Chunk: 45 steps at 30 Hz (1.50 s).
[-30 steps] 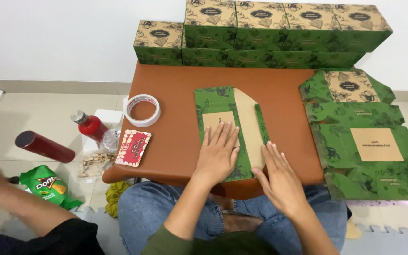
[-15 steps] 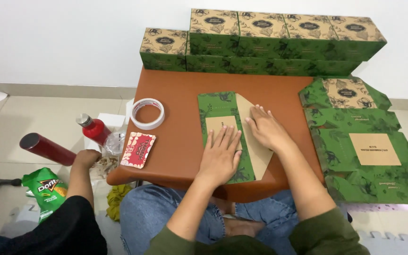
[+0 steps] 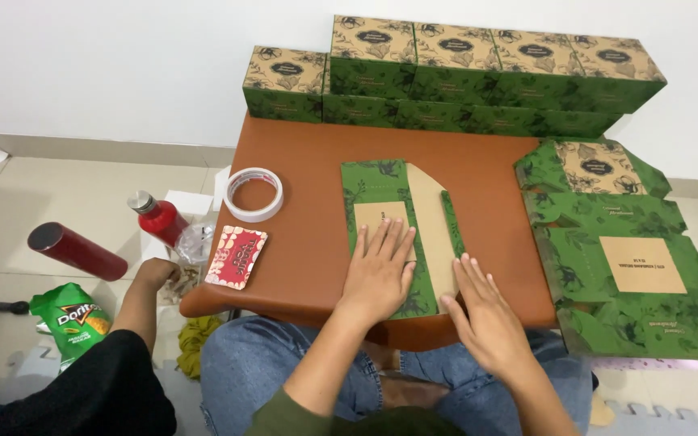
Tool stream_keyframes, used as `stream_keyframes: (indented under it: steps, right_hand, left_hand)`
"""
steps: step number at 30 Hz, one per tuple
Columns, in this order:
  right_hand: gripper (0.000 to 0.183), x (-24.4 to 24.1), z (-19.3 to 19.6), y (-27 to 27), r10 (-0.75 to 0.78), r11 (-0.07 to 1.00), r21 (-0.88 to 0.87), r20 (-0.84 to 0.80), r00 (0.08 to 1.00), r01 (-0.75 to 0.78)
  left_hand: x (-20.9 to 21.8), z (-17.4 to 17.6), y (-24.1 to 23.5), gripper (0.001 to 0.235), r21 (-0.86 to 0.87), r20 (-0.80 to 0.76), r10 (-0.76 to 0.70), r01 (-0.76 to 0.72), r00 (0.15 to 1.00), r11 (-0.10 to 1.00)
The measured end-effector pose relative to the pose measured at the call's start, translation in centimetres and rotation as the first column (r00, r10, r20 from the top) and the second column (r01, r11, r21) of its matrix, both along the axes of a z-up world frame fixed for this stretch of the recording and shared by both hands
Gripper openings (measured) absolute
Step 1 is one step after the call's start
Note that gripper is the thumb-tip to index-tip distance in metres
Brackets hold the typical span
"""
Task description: Assembling cardboard boxes from flat templates by folding and tucking the edges.
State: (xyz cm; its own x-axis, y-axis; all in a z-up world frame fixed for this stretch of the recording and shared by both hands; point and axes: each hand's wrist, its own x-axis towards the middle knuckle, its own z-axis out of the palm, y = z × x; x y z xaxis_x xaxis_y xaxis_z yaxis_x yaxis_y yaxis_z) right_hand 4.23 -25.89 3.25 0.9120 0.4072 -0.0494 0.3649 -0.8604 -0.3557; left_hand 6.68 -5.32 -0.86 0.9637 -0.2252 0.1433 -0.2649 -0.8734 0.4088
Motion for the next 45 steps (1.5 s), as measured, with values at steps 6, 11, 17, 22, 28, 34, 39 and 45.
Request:
stream_keyframes:
  steps: [6, 11, 17, 22, 28, 34, 39, 45]
  right_hand:
    - [0.063, 2.4, 0.6, 0.4, 0.03, 1.0, -0.005, -0.039, 0.999, -0.03]
    - [0.063, 10.1, -0.2, 2.4, 0.051, 0.998, -0.02, -0.02, 0.998, -0.052]
    - [0.067, 16.6, -1.9, 3.2, 0.064, 0.998, -0.026, -0.058, 0.996, -0.065]
    - [0.056, 9.6, 0.5, 3.1, 0.048, 0.994, -0.1, -0.014, 0.999, -0.049]
    - [0.048, 3.4, -1.7, 0.3, -0.059, 0.989, 0.143, 0.182, 0.982, 0.033]
    - [0.052, 4.1, -4.7, -0.6, -0.341, 0.879, 0.459, 0.412, 0.845, 0.131]
    - [0.039, 3.9, -4.2, -0.9, -0.469, 0.777, 0.561, 0.212, 0.857, 0.286]
    - [0.034, 4.8, -3.2, -3.2, -0.599, 0.565, 0.794, 0.208, 0.773, 0.224]
  left_hand:
    - [0.0, 0.5, 0.0, 0.056, 0.015, -0.021, 0.001, -0.001, 1.0, 1.0]
    - [-0.1, 0.4, 0.1, 0.056, 0.04, -0.015, -0.006, 0.006, 1.0, 0.999]
    - [-0.1, 0.5, -0.1, 0.055, 0.06, -0.015, 0.018, -0.017, 1.0, 0.998]
    - [-0.7, 1.8, 0.4, 0.053, 0.063, -0.051, -0.004, 0.007, 0.999, 0.998]
    - [-0.7, 1.8, 0.3, 0.055, 0.004, 0.035, -0.125, 0.125, 0.992, 0.992]
    - [-1.0, 3.2, 0.0, 0.057, 0.008, 0.032, -0.096, 0.096, 0.995, 0.995]
    - [-1.8, 4.9, 1.1, 0.051, -0.317, 0.199, -0.01, 0.074, 0.98, 0.946]
    - [-4.4, 7.5, 5.2, 0.028, -0.718, 0.088, 0.197, -0.075, 0.976, 0.692]
